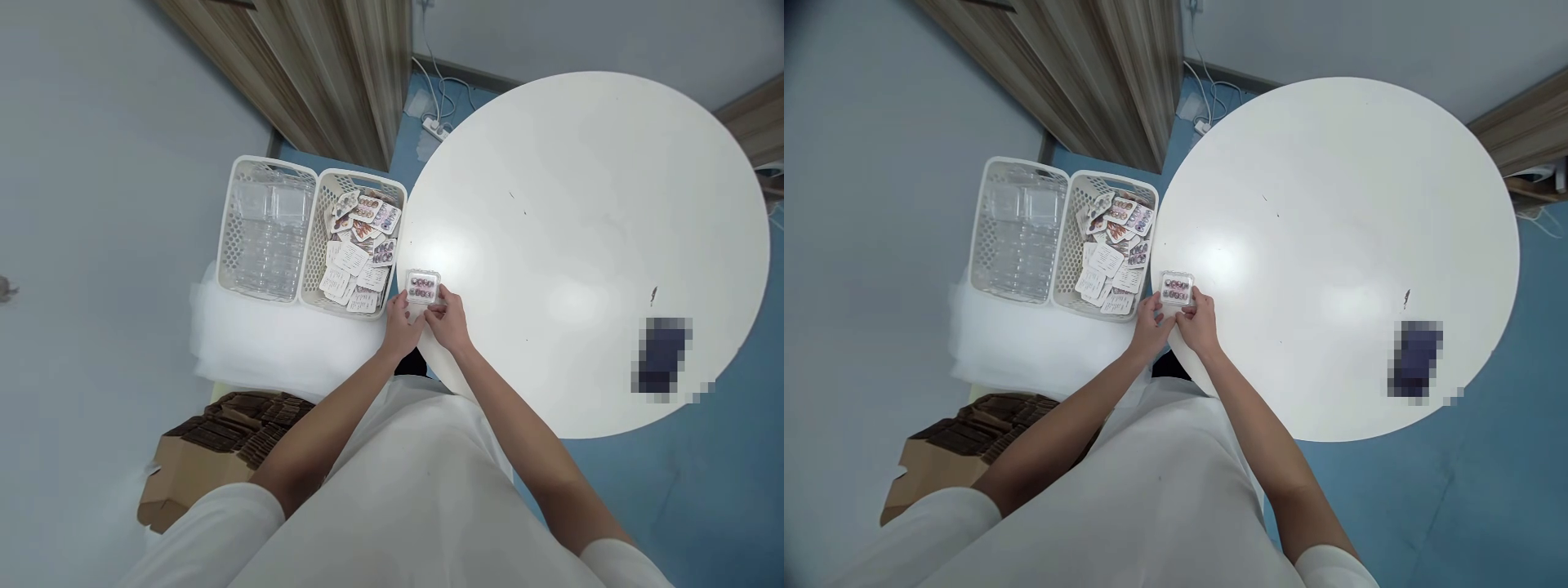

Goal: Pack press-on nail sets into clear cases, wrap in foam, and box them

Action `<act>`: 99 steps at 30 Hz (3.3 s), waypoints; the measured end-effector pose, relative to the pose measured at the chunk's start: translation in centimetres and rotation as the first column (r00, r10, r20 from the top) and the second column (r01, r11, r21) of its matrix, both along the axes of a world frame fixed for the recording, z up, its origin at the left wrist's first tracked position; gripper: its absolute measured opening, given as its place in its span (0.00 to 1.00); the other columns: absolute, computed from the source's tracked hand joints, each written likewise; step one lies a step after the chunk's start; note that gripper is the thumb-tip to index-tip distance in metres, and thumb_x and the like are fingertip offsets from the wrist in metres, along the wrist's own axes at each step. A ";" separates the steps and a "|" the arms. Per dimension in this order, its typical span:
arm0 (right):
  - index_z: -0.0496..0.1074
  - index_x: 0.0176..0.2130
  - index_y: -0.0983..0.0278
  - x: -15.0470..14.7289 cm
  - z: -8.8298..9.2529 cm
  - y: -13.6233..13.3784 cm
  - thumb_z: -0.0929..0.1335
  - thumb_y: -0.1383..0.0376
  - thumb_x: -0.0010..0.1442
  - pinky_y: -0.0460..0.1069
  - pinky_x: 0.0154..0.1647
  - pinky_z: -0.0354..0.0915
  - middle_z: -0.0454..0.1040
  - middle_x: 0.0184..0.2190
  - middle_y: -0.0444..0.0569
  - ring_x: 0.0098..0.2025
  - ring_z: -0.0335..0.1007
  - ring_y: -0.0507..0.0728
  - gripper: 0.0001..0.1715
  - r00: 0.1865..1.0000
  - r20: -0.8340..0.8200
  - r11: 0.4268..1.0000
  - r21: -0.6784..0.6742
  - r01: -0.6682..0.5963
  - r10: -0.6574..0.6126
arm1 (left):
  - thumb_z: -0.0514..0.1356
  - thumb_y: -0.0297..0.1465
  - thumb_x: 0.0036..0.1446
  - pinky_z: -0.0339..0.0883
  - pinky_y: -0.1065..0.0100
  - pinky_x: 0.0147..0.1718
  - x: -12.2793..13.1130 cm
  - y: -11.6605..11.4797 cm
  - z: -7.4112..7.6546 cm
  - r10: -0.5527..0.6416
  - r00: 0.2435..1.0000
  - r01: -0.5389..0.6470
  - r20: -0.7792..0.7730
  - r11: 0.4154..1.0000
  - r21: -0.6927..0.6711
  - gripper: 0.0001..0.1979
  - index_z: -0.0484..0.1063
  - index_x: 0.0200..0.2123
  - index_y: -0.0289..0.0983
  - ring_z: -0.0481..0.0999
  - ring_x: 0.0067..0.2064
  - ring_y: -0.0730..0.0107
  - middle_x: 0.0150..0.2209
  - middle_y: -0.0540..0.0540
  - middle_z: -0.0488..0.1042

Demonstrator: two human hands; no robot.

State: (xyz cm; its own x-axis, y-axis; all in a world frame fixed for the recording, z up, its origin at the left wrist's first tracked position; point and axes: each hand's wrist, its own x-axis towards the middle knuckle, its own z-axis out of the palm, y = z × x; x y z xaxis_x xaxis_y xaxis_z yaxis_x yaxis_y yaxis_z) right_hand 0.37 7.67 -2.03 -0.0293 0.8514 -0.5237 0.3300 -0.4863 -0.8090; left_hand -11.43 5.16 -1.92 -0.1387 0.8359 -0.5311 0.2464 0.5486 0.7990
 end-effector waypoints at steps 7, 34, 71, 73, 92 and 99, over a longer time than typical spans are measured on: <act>0.50 0.58 0.59 -0.4 -0.6 0.7 0.63 0.70 0.47 0.54 0.45 0.67 0.54 0.48 0.52 0.41 0.67 0.55 0.39 1.000 0.007 1.000 0.014 0.014 -0.014 | 0.55 0.28 0.50 0.54 0.59 0.55 0.2 0.4 0.1 -0.013 1.000 0.014 -0.020 0.999 0.051 0.31 0.48 0.57 0.44 0.55 0.58 0.62 0.57 0.43 0.47; 0.46 0.60 0.55 -0.9 -1.1 0.6 0.63 0.70 0.47 0.55 0.47 0.66 0.54 0.47 0.51 0.44 0.64 0.55 0.42 1.000 0.012 0.998 0.067 -0.005 0.004 | 0.54 0.29 0.52 0.58 0.62 0.52 0.1 0.2 -0.1 -0.030 1.000 0.031 -0.007 0.998 0.063 0.32 0.44 0.59 0.44 0.50 0.60 0.62 0.61 0.44 0.41; 0.62 0.51 0.59 6.7 4.7 -5.5 0.65 0.59 0.49 0.52 0.40 0.65 0.65 0.47 0.50 0.37 0.67 0.53 0.28 0.999 0.022 0.994 -0.104 0.026 -0.024 | 0.55 0.33 0.52 0.55 0.63 0.54 -0.4 -3.7 2.2 -0.249 0.967 0.248 0.050 0.968 0.027 0.23 0.60 0.52 0.38 0.61 0.55 0.63 0.56 0.43 0.60; 0.63 0.49 0.59 7.1 4.9 -6.1 0.65 0.59 0.49 0.52 0.41 0.64 0.67 0.45 0.49 0.36 0.67 0.52 0.27 1.000 0.006 0.995 -0.104 0.003 -0.002 | 0.56 0.33 0.52 0.56 0.63 0.53 0.3 -4.1 2.4 -0.252 0.965 0.251 0.069 0.968 0.017 0.22 0.61 0.51 0.38 0.62 0.55 0.63 0.54 0.42 0.62; 0.66 0.47 0.60 11.8 4.7 -9.5 0.65 0.59 0.49 0.52 0.39 0.65 0.68 0.42 0.50 0.35 0.67 0.53 0.23 0.904 -0.057 0.904 -0.035 -0.427 0.424 | 0.55 0.37 0.51 0.65 0.63 0.45 4.8 -14.8 5.5 0.009 0.999 -0.008 -0.040 0.999 0.038 0.21 0.64 0.49 0.39 0.70 0.47 0.63 0.48 0.42 0.69; 0.66 0.47 0.60 8.4 4.7 -10.9 0.65 0.59 0.49 0.50 0.37 0.65 0.69 0.41 0.49 0.32 0.66 0.51 0.24 0.813 -0.085 0.817 0.035 -0.575 0.576 | 0.55 0.38 0.51 0.65 0.61 0.44 1.8 -20.1 6.0 0.195 0.973 -0.195 -0.120 0.981 0.015 0.20 0.64 0.48 0.39 0.70 0.47 0.61 0.47 0.41 0.69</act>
